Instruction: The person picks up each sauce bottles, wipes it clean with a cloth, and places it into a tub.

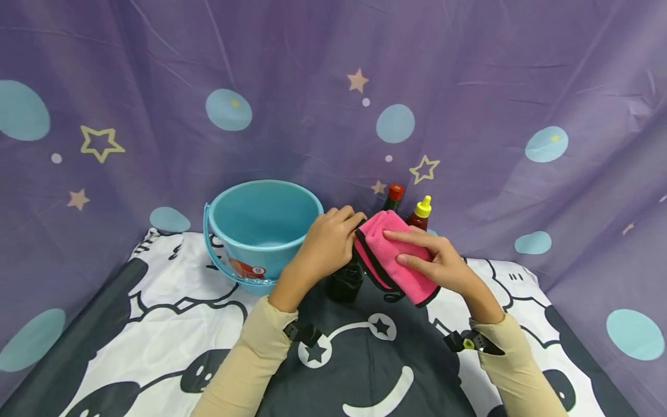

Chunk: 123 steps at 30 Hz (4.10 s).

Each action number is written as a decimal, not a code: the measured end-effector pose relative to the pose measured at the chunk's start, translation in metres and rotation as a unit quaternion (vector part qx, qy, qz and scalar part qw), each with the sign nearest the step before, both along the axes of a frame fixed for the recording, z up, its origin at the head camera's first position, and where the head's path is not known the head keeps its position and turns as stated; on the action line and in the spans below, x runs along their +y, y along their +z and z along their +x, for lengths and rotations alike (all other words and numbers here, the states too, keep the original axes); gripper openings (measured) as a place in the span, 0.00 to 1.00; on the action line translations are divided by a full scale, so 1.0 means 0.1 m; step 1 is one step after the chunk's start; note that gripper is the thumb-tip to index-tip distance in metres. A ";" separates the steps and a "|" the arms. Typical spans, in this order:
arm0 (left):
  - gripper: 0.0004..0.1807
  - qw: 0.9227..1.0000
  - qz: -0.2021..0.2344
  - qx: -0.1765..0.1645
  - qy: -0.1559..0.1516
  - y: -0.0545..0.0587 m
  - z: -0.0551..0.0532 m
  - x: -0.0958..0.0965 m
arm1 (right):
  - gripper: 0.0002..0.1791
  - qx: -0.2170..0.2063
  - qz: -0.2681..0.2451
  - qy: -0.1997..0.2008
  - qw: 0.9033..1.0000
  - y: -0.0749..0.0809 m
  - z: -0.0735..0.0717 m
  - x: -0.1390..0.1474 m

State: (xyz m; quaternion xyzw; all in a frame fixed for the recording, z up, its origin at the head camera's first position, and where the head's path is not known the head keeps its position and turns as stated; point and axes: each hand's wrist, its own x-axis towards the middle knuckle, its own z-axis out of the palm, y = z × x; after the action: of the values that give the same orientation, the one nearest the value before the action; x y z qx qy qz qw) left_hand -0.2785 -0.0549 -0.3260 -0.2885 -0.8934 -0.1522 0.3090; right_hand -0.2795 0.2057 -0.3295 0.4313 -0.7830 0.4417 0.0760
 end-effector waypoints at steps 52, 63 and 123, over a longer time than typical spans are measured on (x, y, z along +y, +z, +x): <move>0.17 1.000 -0.010 -0.024 -0.002 0.05 -0.01 0.00 | 0.25 -0.103 -0.014 -0.016 0.994 -0.45 -0.18 -0.21; 0.16 1.000 0.000 -0.024 -0.005 0.03 -0.02 0.01 | 0.26 -0.118 0.000 -0.024 0.993 -0.52 -0.15 -0.20; 0.18 1.000 -0.005 0.009 -0.003 0.03 0.04 0.04 | 0.25 -0.135 0.126 -0.003 0.983 -0.58 -0.09 -0.10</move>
State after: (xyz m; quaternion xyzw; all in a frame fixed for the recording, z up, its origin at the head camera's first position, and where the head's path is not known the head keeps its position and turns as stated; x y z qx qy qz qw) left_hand -0.2746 -0.0510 -0.3229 -0.2944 -0.8904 -0.1456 0.3152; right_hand -0.2880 0.1955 -0.3874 0.3717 -0.8368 0.3930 -0.0843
